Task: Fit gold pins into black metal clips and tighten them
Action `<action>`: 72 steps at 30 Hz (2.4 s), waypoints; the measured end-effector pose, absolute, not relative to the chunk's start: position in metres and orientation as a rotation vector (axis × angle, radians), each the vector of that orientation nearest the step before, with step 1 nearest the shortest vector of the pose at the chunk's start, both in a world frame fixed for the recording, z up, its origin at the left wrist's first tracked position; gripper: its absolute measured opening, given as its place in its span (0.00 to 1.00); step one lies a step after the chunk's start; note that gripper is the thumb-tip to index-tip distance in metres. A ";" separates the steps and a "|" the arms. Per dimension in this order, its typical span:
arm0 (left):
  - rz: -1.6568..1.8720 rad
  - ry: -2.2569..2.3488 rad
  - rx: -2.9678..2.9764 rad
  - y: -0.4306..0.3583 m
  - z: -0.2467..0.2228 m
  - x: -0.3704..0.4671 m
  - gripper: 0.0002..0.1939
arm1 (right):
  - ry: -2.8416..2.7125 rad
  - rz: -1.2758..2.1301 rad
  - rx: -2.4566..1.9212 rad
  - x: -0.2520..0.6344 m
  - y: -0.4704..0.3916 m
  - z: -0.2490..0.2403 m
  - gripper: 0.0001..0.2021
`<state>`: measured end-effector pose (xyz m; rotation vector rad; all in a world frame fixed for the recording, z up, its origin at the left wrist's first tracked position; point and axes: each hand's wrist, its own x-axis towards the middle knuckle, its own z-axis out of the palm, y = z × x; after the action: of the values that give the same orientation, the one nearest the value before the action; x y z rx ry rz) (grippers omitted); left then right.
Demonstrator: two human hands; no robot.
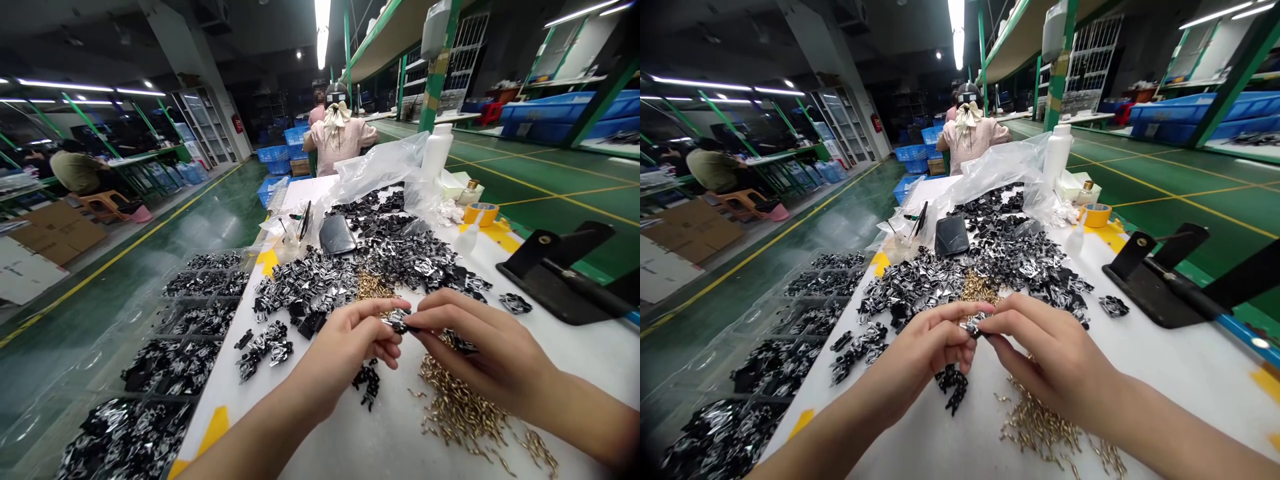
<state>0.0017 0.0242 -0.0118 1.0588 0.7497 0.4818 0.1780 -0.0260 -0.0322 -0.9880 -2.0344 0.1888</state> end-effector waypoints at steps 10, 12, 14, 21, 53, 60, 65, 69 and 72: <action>0.474 0.772 1.060 0.026 -0.012 0.002 0.19 | -2.047 0.210 -1.015 0.178 -0.026 -0.033 0.11; 0.473 0.782 1.068 0.027 -0.011 0.002 0.19 | -2.043 0.213 -1.027 0.179 -0.025 -0.035 0.12; 0.473 0.791 1.090 0.026 -0.011 0.002 0.19 | -2.039 0.225 -1.031 0.180 -0.025 -0.037 0.13; 0.511 0.800 1.134 0.023 -0.011 0.002 0.20 | -2.083 0.233 -1.021 0.180 -0.027 -0.031 0.11; 1.304 0.543 2.373 0.013 -0.023 -0.002 0.24 | -1.604 0.918 -1.098 0.178 -0.026 -0.031 0.05; 1.303 0.625 2.419 0.011 -0.022 -0.003 0.17 | -1.697 0.711 -1.143 0.176 -0.026 -0.034 0.06; 1.288 0.573 2.441 0.012 -0.022 -0.004 0.13 | -1.804 0.500 -1.074 0.177 -0.026 -0.034 0.10; 1.299 0.567 2.454 0.012 -0.022 -0.004 0.12 | -1.901 0.391 -0.979 0.176 -0.027 -0.033 0.13; 1.285 0.540 2.501 0.013 -0.022 -0.004 0.12 | -1.930 0.320 -0.973 0.177 -0.029 -0.033 0.15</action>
<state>-0.0042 0.0129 -0.0224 2.5007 0.5396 1.2853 0.1765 -0.0286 -0.0332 -0.9730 -1.9297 0.3203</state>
